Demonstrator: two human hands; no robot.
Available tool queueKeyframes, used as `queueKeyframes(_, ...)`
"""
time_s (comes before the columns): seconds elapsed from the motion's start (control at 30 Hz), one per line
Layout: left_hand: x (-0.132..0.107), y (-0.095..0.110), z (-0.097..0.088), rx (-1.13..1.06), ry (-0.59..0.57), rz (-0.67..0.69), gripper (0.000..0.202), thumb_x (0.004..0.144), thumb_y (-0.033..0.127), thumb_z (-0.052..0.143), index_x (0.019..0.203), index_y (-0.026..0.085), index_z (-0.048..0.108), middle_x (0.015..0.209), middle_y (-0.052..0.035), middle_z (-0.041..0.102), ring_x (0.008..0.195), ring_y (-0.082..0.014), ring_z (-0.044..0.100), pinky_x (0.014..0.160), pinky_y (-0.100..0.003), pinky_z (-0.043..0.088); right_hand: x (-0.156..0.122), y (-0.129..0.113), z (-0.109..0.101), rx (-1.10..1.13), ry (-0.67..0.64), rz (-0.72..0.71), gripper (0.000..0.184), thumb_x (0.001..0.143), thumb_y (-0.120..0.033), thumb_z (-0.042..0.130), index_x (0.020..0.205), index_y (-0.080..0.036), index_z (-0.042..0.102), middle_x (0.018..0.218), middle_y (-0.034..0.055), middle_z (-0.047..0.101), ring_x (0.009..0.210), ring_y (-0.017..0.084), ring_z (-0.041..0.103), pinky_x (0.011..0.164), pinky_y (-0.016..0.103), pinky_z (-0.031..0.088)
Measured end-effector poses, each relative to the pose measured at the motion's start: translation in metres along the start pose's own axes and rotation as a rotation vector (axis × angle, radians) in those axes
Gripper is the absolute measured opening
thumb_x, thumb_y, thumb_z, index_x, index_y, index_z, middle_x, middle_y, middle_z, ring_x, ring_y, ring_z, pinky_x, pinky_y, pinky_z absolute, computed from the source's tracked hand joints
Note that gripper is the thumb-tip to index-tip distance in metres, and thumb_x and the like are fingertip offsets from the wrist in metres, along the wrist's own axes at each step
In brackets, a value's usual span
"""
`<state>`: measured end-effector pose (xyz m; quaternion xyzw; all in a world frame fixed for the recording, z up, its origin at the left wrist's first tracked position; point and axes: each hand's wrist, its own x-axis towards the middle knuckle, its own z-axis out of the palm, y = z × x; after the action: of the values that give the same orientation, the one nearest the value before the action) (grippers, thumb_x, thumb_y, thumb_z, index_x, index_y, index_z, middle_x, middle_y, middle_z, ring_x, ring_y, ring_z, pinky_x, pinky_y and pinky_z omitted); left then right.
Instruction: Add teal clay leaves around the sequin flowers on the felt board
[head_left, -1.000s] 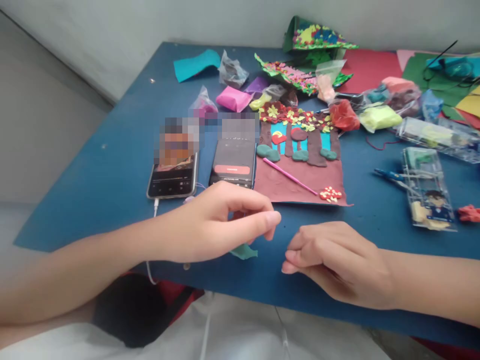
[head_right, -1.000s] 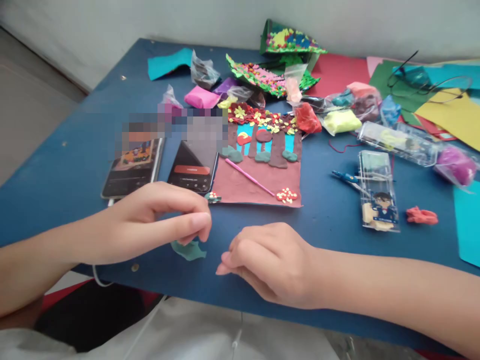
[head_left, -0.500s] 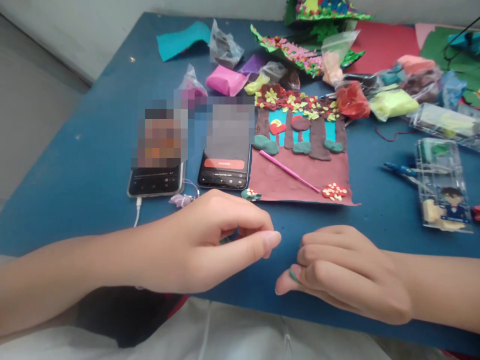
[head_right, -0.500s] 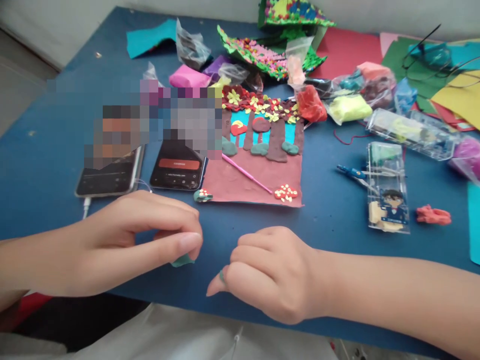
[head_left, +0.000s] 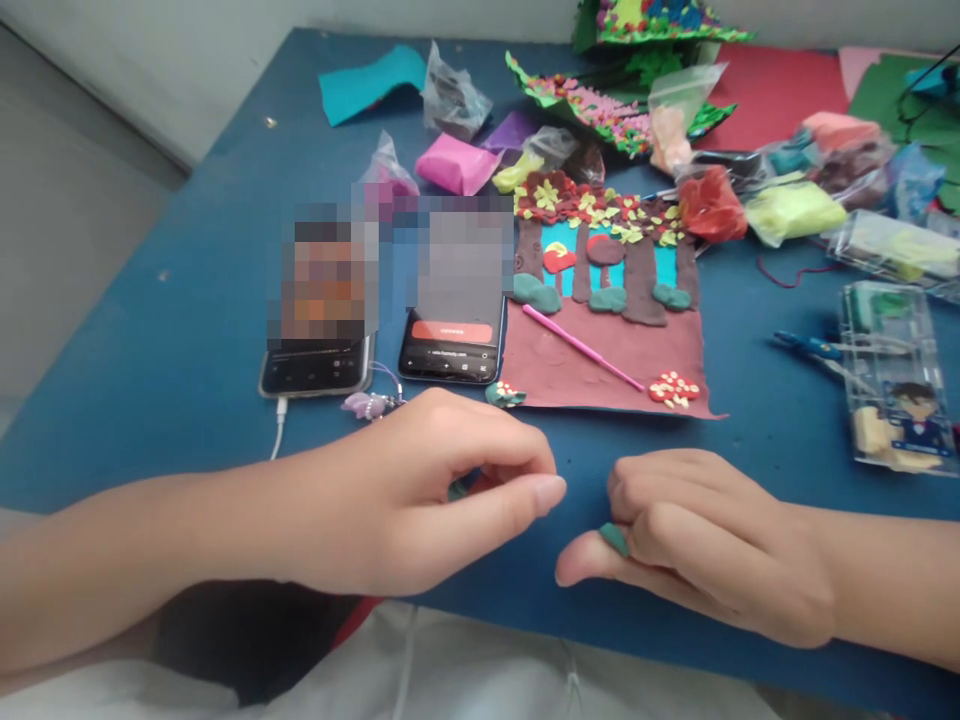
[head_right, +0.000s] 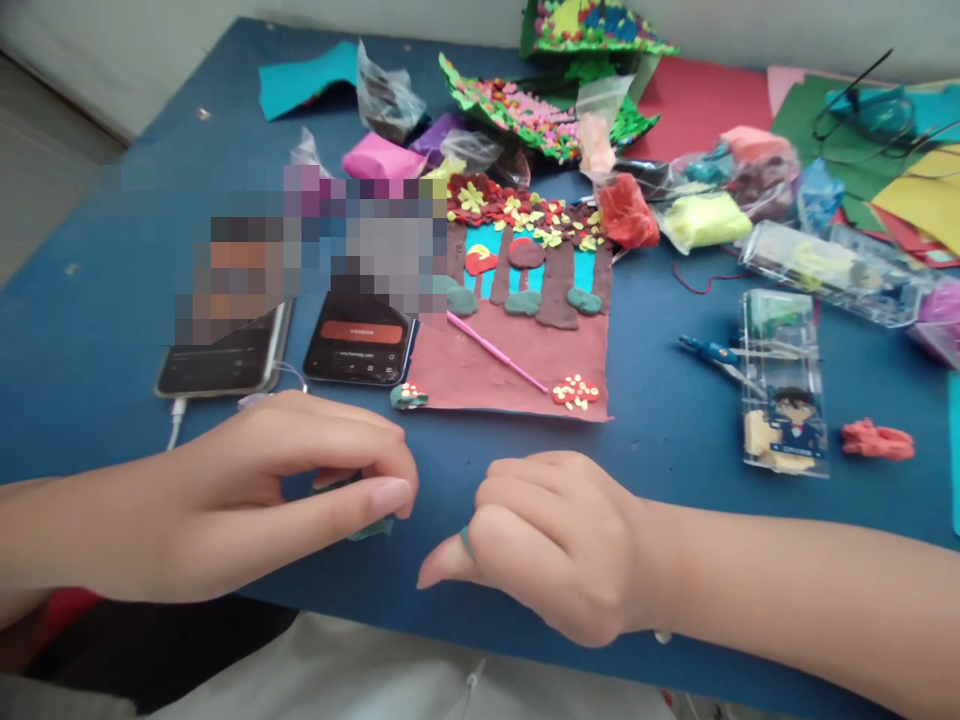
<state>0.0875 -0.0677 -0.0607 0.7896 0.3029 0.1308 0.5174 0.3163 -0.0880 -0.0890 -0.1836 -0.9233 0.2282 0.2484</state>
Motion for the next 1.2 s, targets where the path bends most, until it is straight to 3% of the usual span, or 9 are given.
queueKeyframes(0.13,-0.001,-0.003,0.005,0.041,0.047,0.033,0.012,0.092,0.019,0.051,0.092,0.016,0.062,0.065,0.0057,0.057,0.055,-0.0053,0.048,0.053,-0.014,0.039,0.002,0.002,0.001,-0.011,0.044,0.005,0.044,0.097,-0.025,0.052,0.057,-0.022,0.035,0.054,-0.0052,0.030,0.052,0.011,0.028,0.047,0.028,0.023)
queueKeyframes(0.27,-0.002,-0.006,0.014,0.032,0.075,0.074,0.019,0.091,0.016,0.052,0.108,0.015,0.061,0.070,0.0045,0.059,0.060,-0.0061,0.052,0.059,-0.015,0.042,0.005,0.003,0.003,-0.018,0.057,0.006,0.044,0.097,-0.028,0.053,0.056,-0.021,0.036,0.052,-0.0053,0.033,0.051,0.010,0.030,0.046,0.026,0.025)
queueKeyframes(0.4,0.000,-0.010,0.024,-0.010,0.145,0.098,0.013,0.091,0.019,0.054,0.088,0.013,0.066,0.065,0.0040,0.054,0.058,-0.0059,0.049,0.057,-0.015,0.040,0.006,0.004,0.004,-0.021,0.077,0.029,0.042,0.096,-0.029,0.054,0.058,-0.020,0.041,0.051,-0.0052,0.036,0.050,0.009,0.033,0.045,0.025,0.026)
queueKeyframes(0.53,0.001,-0.012,0.028,-0.022,0.182,0.098,0.022,0.092,0.019,0.053,0.075,0.013,0.066,0.062,0.0026,0.055,0.056,-0.0063,0.049,0.056,-0.017,0.039,0.006,0.003,0.004,-0.006,0.066,0.043,0.034,0.095,-0.031,0.057,0.065,-0.017,0.049,0.053,-0.0033,0.043,0.050,0.009,0.038,0.046,0.024,0.029)
queueKeyframes(0.73,0.003,-0.001,0.018,-0.042,0.081,-0.028,0.013,0.088,0.018,0.057,0.086,0.013,0.069,0.069,0.0016,0.060,0.062,-0.0081,0.054,0.060,-0.017,0.043,0.005,0.001,0.006,0.033,0.132,0.056,0.023,0.089,-0.032,0.065,0.081,-0.014,0.054,0.061,-0.0010,0.053,0.055,0.010,0.047,0.051,0.023,0.036)
queueKeyframes(0.83,0.004,0.001,0.015,-0.072,0.045,-0.026,0.010,0.085,0.016,0.061,0.089,0.013,0.070,0.069,0.0020,0.059,0.063,-0.0074,0.054,0.059,-0.015,0.043,0.004,0.001,0.007,0.042,0.144,0.066,0.021,0.090,-0.032,0.064,0.085,-0.014,0.053,0.063,-0.0009,0.054,0.056,0.009,0.049,0.052,0.022,0.037)
queueKeyframes(1.07,0.005,-0.005,0.011,0.023,0.161,0.012,0.014,0.089,0.016,0.057,0.081,0.015,0.069,0.067,0.0041,0.061,0.057,-0.0060,0.048,0.062,-0.017,0.043,0.001,0.000,0.004,0.042,0.156,0.110,0.026,0.095,-0.041,0.055,0.086,-0.016,0.052,0.064,-0.0007,0.055,0.057,0.009,0.051,0.055,0.021,0.041)
queueKeyframes(1.2,0.005,-0.004,0.001,0.078,0.178,-0.010,0.018,0.090,0.018,0.055,0.076,0.016,0.066,0.063,0.0042,0.060,0.057,-0.0070,0.049,0.054,-0.018,0.039,0.003,0.003,0.001,0.108,0.088,0.086,0.013,0.096,-0.017,0.041,0.095,-0.014,0.054,0.071,0.0024,0.058,0.062,0.012,0.053,0.057,0.023,0.044)
